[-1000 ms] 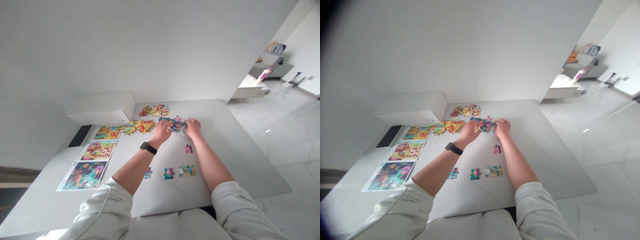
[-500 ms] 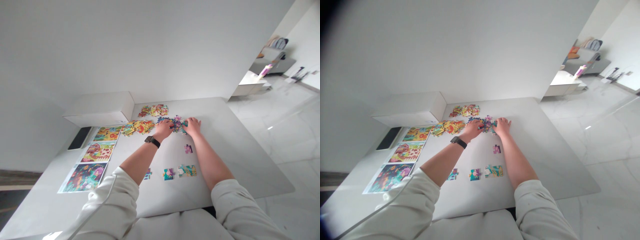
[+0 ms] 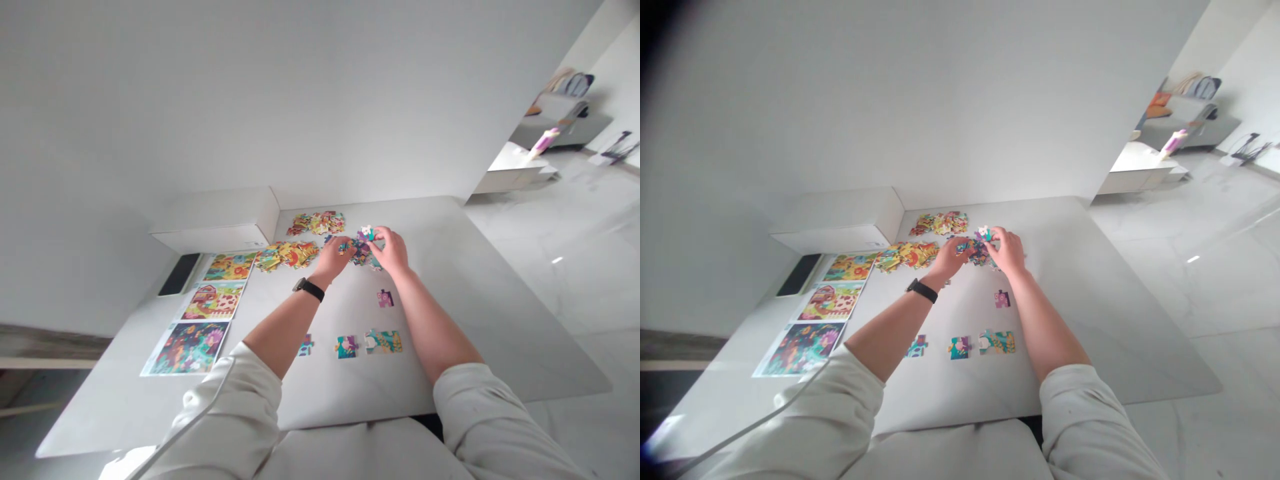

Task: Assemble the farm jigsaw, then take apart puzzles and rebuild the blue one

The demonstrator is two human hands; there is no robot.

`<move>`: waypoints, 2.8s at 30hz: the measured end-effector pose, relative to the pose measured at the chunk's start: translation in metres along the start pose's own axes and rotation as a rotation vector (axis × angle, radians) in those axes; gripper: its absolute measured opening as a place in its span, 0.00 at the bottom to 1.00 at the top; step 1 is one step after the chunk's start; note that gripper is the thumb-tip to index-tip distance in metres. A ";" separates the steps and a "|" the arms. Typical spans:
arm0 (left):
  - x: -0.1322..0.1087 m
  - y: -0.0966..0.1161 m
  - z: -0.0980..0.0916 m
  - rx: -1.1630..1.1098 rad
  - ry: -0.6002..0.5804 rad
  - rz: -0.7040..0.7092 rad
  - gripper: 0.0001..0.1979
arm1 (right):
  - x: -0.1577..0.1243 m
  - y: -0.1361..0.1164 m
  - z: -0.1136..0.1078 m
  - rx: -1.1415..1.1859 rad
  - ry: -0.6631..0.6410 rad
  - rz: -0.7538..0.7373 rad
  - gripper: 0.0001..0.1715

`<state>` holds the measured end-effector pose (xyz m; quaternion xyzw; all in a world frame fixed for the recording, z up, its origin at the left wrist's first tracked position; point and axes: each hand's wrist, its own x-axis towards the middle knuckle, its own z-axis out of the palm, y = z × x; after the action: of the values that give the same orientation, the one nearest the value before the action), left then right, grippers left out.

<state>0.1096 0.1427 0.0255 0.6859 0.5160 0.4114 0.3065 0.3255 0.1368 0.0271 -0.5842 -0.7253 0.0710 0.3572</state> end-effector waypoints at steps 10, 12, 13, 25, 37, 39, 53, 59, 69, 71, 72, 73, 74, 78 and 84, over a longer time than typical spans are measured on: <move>-0.058 0.045 -0.046 -0.599 -0.005 -0.225 0.18 | -0.027 -0.070 -0.032 0.168 -0.136 -0.140 0.25; -0.071 0.049 -0.058 -0.656 0.011 -0.259 0.18 | -0.039 -0.079 -0.038 0.191 -0.137 -0.198 0.19; -0.078 0.050 -0.063 -0.680 0.019 -0.274 0.19 | -0.045 -0.082 -0.041 0.200 -0.135 -0.231 0.15; -0.162 0.029 -0.047 -0.598 0.002 -0.268 0.32 | -0.146 -0.101 -0.037 0.326 -0.030 -0.371 0.34; -0.190 0.026 -0.042 -0.589 -0.109 -0.188 0.27 | -0.181 -0.108 -0.048 0.118 -0.113 -0.445 0.23; -0.191 0.025 -0.041 -0.553 -0.117 -0.155 0.24 | -0.185 -0.107 -0.052 0.090 -0.114 -0.439 0.21; -0.221 0.021 -0.053 0.425 -0.357 0.404 0.14 | -0.205 -0.068 -0.058 -0.004 -0.133 -0.423 0.15; -0.224 0.015 -0.045 0.459 -0.380 0.454 0.10 | -0.214 -0.058 -0.057 -0.052 -0.225 -0.419 0.13; -0.227 0.010 -0.047 0.349 -0.378 0.449 0.09 | -0.217 -0.065 -0.054 -0.099 -0.340 -0.386 0.12; -0.227 0.009 -0.047 0.344 -0.378 0.448 0.09 | -0.216 -0.065 -0.053 -0.102 -0.345 -0.377 0.12; -0.227 0.009 -0.047 0.342 -0.379 0.447 0.09 | -0.215 -0.065 -0.053 -0.105 -0.347 -0.375 0.12; -0.227 0.009 -0.047 0.338 -0.380 0.448 0.10 | -0.214 -0.065 -0.052 -0.109 -0.349 -0.375 0.12; -0.227 0.009 -0.047 0.334 -0.380 0.450 0.11 | -0.213 -0.065 -0.051 -0.113 -0.353 -0.376 0.12; -0.228 0.010 -0.046 0.326 -0.380 0.460 0.15 | -0.209 -0.065 -0.049 -0.116 -0.363 -0.379 0.13; -0.228 0.009 -0.044 0.378 -0.413 0.504 0.23 | -0.208 -0.070 -0.048 -0.097 -0.378 -0.383 0.13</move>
<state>0.0454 -0.0794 -0.0023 0.9044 0.3253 0.2244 0.1610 0.3116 -0.0864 0.0083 -0.4292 -0.8789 0.0752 0.1941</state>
